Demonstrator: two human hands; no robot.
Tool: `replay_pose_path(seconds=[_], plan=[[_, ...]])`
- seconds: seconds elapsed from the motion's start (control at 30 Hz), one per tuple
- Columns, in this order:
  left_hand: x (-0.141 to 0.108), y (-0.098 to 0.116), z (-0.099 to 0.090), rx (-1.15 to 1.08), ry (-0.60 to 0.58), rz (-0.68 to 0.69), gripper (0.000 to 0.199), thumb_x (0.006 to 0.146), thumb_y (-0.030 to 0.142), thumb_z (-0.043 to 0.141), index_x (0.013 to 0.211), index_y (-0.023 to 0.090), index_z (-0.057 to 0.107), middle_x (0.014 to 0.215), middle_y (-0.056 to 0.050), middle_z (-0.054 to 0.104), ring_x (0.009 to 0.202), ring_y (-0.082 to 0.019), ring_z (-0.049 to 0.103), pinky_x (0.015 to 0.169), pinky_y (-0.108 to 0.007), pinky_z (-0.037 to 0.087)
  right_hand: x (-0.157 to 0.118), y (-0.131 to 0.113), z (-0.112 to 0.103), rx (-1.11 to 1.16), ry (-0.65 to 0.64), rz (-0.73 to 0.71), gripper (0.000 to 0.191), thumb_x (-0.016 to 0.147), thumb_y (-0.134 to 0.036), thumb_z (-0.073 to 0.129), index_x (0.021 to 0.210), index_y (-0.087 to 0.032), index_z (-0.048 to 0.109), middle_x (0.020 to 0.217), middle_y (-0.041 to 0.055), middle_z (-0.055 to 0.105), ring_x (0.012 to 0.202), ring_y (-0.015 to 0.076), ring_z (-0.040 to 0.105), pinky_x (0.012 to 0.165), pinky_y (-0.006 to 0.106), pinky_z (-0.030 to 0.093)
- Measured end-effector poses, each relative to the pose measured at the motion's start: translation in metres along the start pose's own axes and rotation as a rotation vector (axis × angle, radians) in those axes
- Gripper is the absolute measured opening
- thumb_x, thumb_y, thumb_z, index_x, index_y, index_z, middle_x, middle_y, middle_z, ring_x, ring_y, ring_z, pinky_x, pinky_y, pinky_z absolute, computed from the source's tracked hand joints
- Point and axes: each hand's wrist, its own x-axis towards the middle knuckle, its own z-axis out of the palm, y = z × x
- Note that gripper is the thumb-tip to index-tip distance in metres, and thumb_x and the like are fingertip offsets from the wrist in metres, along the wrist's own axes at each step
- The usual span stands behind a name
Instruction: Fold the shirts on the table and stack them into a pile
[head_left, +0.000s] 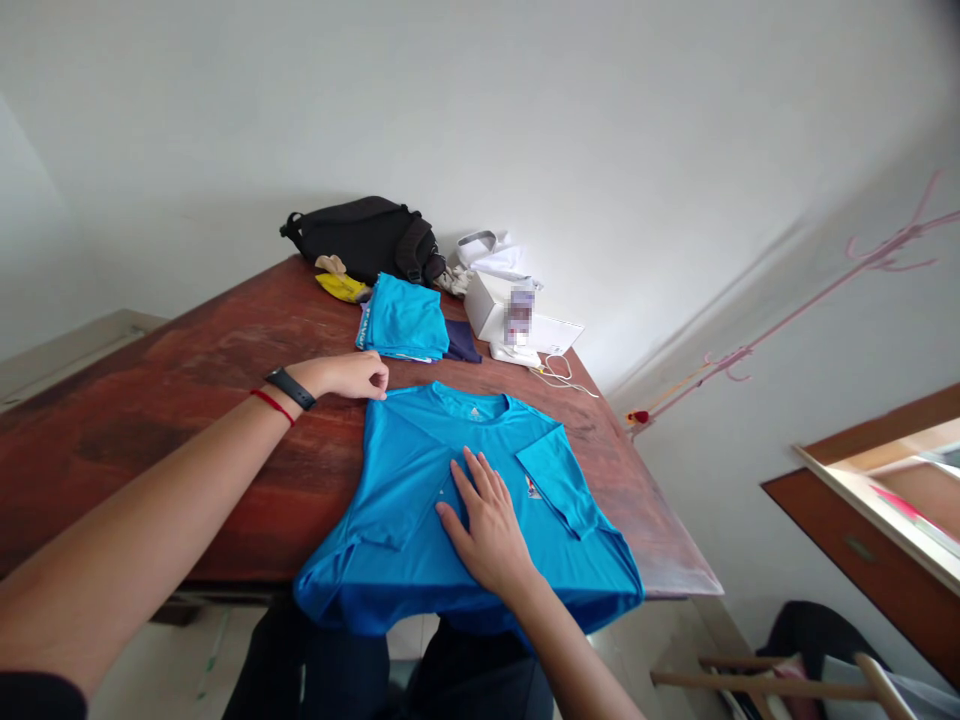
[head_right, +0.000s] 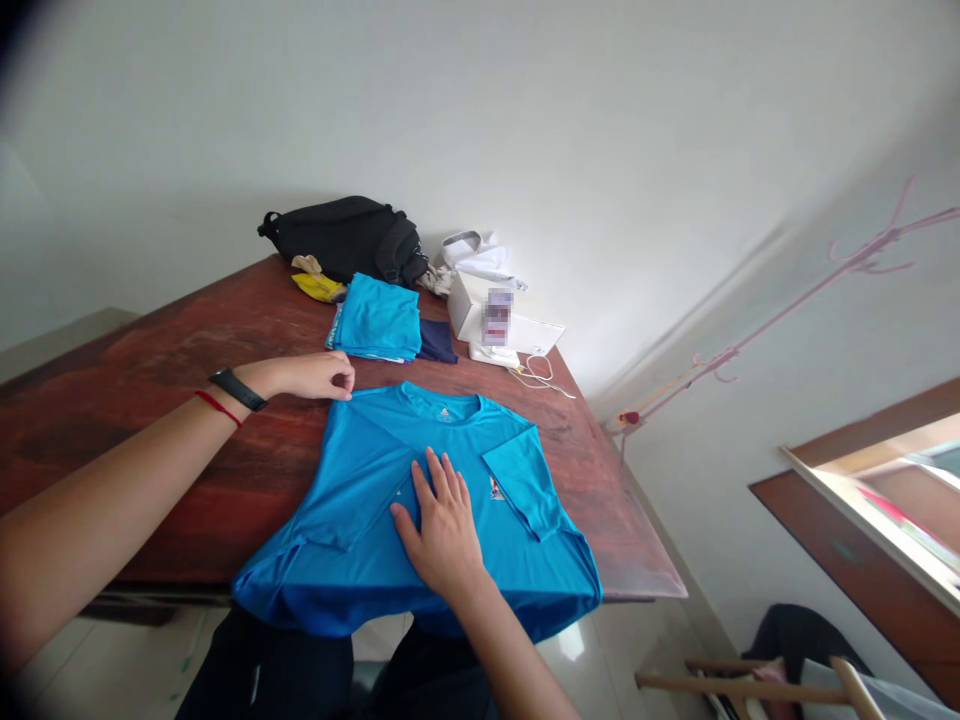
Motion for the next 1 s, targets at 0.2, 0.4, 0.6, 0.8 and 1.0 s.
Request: replay_pose_path(seconds=[0.2,0.4,0.6,0.8,1.0], plan=[[-0.044,0.039,-0.015,0.003,0.063,-0.044,0.047,0.095,0.052,0.061,0.125,0.017,0.069,0.129,-0.009,0.069,0.114,-0.023,0.064,0.098,-0.028,0.045,-0.001,0.001,0.0,-0.005,0.0,-0.019,0.062,0.105,-0.053,0.041,0.158,-0.02,0.042,0.17,0.0077,0.024,0.157,0.0337,0.021,0.125,0.057,0.028],[-0.153,0.115,0.071,0.086,0.359,-0.103,0.104,0.081,0.067,0.071,0.163,0.024,0.024,0.163,-0.014,0.04,0.144,-0.036,0.045,0.114,-0.047,0.042,-0.002,0.005,0.006,0.007,0.036,-0.032,0.064,0.105,-0.054,0.041,0.159,-0.019,0.041,0.171,0.0078,0.021,0.158,0.0332,0.019,0.124,0.056,0.028],[-0.182,0.146,0.144,0.092,0.697,-0.233,0.071,0.101,0.036,0.053,0.163,0.021,0.021,0.156,-0.016,0.047,0.144,-0.032,0.045,0.116,-0.049,0.042,-0.003,0.005,0.005,0.009,0.039,-0.098,0.058,0.106,-0.049,0.042,0.159,-0.028,0.039,0.171,0.0034,0.022,0.158,0.0326,0.018,0.124,0.06,0.027],[-0.178,0.14,0.135,0.095,0.675,-0.182,0.039,0.097,0.014,0.046,0.127,0.028,0.065,0.14,-0.009,0.06,0.124,-0.029,0.061,0.103,-0.047,0.052,-0.003,0.003,-0.001,0.005,-0.026,-0.126,0.056,0.106,-0.049,0.042,0.158,-0.03,0.042,0.168,0.0019,0.029,0.157,0.0334,0.02,0.123,0.063,0.026],[-0.189,0.139,0.13,0.077,0.675,-0.122,0.037,0.094,0.012,0.045,0.107,0.027,0.076,0.12,-0.009,0.064,0.1,-0.02,0.07,0.089,-0.03,0.06,-0.002,0.0,-0.006,0.04,-0.033,-0.107,0.055,0.105,-0.047,0.045,0.158,-0.03,0.042,0.168,0.0022,0.028,0.157,0.0339,0.02,0.124,0.063,0.024]])
